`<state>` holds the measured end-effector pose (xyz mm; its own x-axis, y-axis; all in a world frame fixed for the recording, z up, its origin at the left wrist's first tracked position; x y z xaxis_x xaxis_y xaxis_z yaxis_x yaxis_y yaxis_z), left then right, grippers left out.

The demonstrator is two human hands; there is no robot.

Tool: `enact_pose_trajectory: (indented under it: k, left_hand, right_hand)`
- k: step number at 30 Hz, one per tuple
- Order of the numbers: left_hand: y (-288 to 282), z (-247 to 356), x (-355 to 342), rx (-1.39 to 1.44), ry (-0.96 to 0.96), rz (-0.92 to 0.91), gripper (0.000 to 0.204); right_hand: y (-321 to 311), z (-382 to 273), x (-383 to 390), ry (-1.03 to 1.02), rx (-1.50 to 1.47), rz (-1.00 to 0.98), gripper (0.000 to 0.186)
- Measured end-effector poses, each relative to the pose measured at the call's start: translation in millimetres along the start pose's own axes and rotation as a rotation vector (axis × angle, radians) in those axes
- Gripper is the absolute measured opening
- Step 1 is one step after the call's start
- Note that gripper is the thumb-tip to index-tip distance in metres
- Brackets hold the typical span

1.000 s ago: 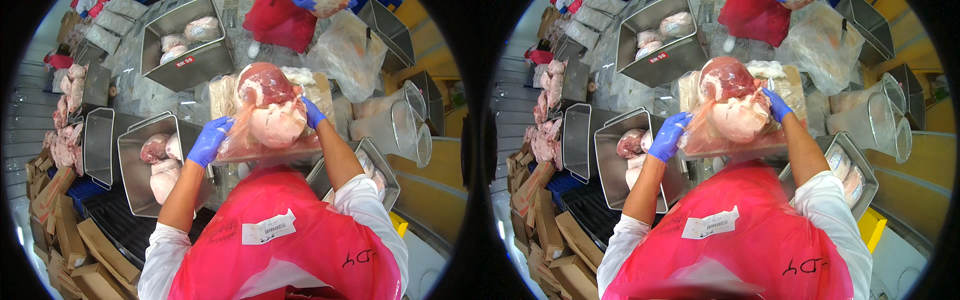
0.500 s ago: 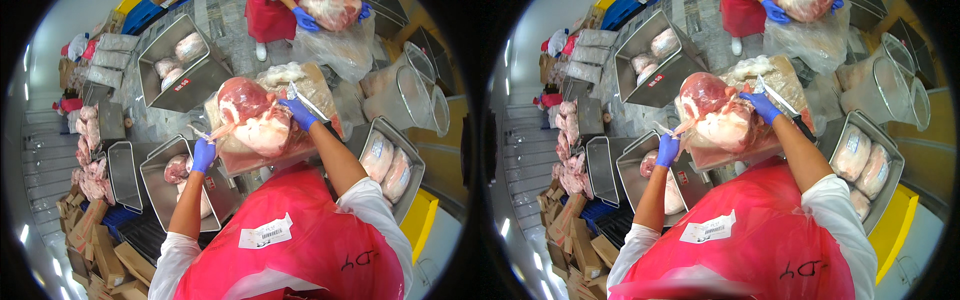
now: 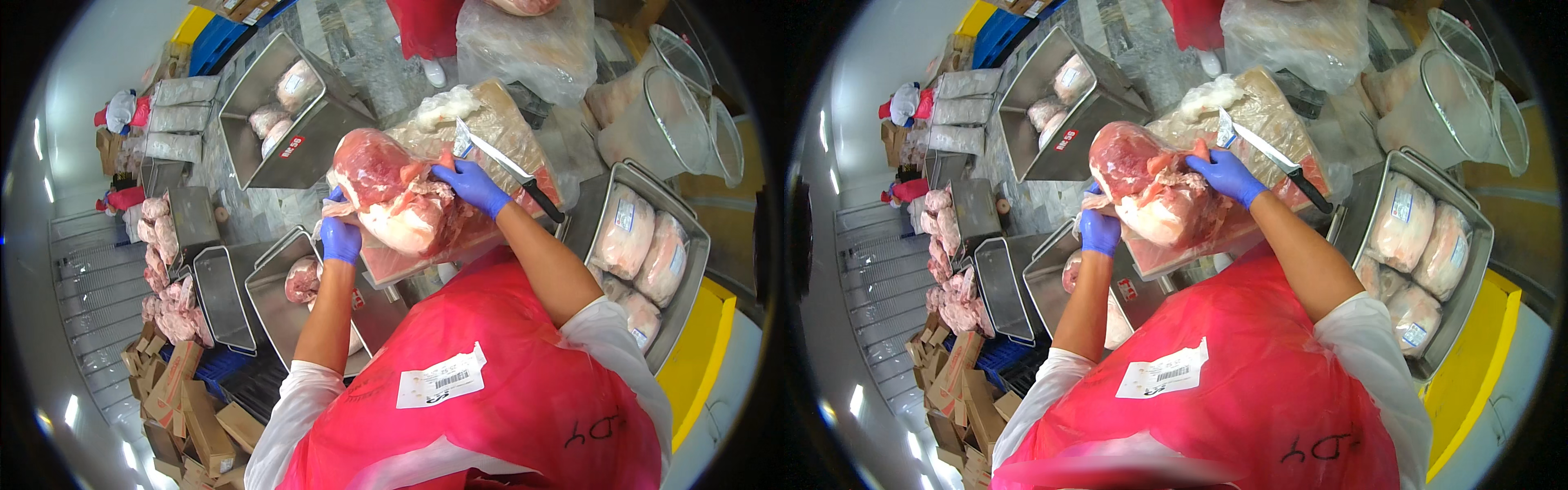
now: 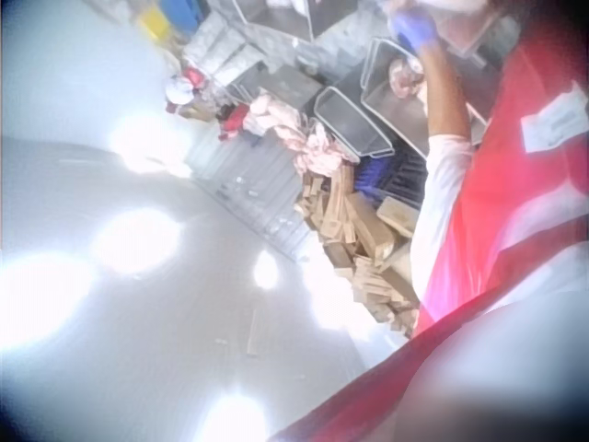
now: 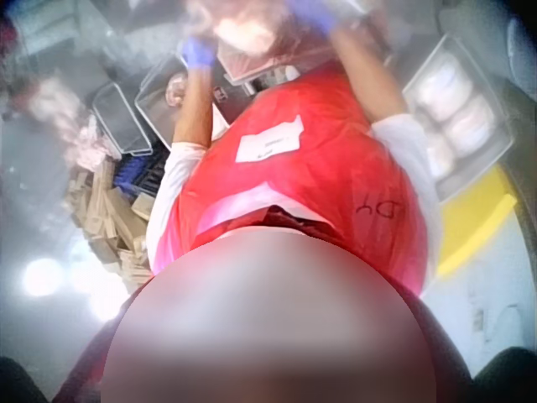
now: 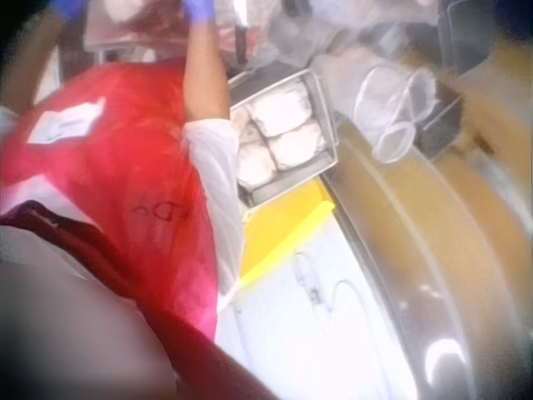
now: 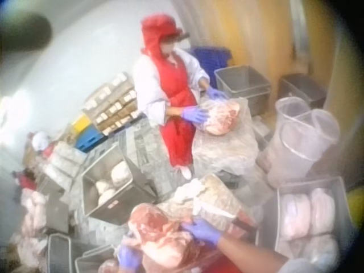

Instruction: The person uses a knife to trim fat and connective tissue from a large piece of raw meat on a cutting board. They repeatedly cut and remove sections of fat, placing them aside.

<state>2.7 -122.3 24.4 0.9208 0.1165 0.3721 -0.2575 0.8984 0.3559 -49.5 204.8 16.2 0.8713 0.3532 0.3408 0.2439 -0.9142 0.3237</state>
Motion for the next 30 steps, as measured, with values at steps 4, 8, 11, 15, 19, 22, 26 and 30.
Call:
enact_pose_trajectory:
  k: [4,8,11,15,19,22,26,30]
  left_hand:
    - [46.4,12.9,9.1,0.131,0.014,0.111,0.037]
    - [41.6,9.0,8.6,0.089,0.089,0.035,0.04]
    - [36.9,1.6,8.1,0.178,0.1,0.108,0.04]
    - [45.8,5.4,7.2,0.318,0.07,0.09,0.044]
    - [49.4,11.5,11.5,0.218,-0.013,0.114,0.036]
    - [57.6,22.0,10.9,0.058,0.036,0.008,0.028]
    - [70.3,17.5,7.6,0.143,-0.006,-0.143,0.021]
    - [70.6,13.8,6.5,0.235,-0.017,-0.245,0.019]
  right_hand:
    - [-15.2,1.9,-7.1,0.028,-0.04,0.02,0.056]
    - [-16.7,-10.8,-5.1,0.067,0.048,0.087,0.058]
    - [-22.2,-6.9,-8.3,0.063,0.108,0.108,0.061]
    - [-48.7,19.3,-24.1,0.081,-0.052,0.109,0.061]
    - [-49.1,5.1,-15.9,0.218,-0.059,0.087,0.055]
    - [-60.5,10.9,-22.7,0.248,-0.054,0.057,0.052]
    - [-70.5,19.1,-23.9,0.268,-0.093,0.015,0.054]
    - [-65.6,18.2,-23.0,0.309,-0.112,-0.017,0.053]
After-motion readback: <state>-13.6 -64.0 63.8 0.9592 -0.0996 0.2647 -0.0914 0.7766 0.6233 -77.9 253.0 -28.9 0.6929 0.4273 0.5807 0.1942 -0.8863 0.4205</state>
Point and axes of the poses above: each hand's wrist, its own x-axis away from the middle knuckle, its own y-axis out of the palm, z = x × y, the point moved 1 cm from there along -x, towards the middle knuckle, and after that the axes turned 15 degrees about -x, right-handed, at the moved point
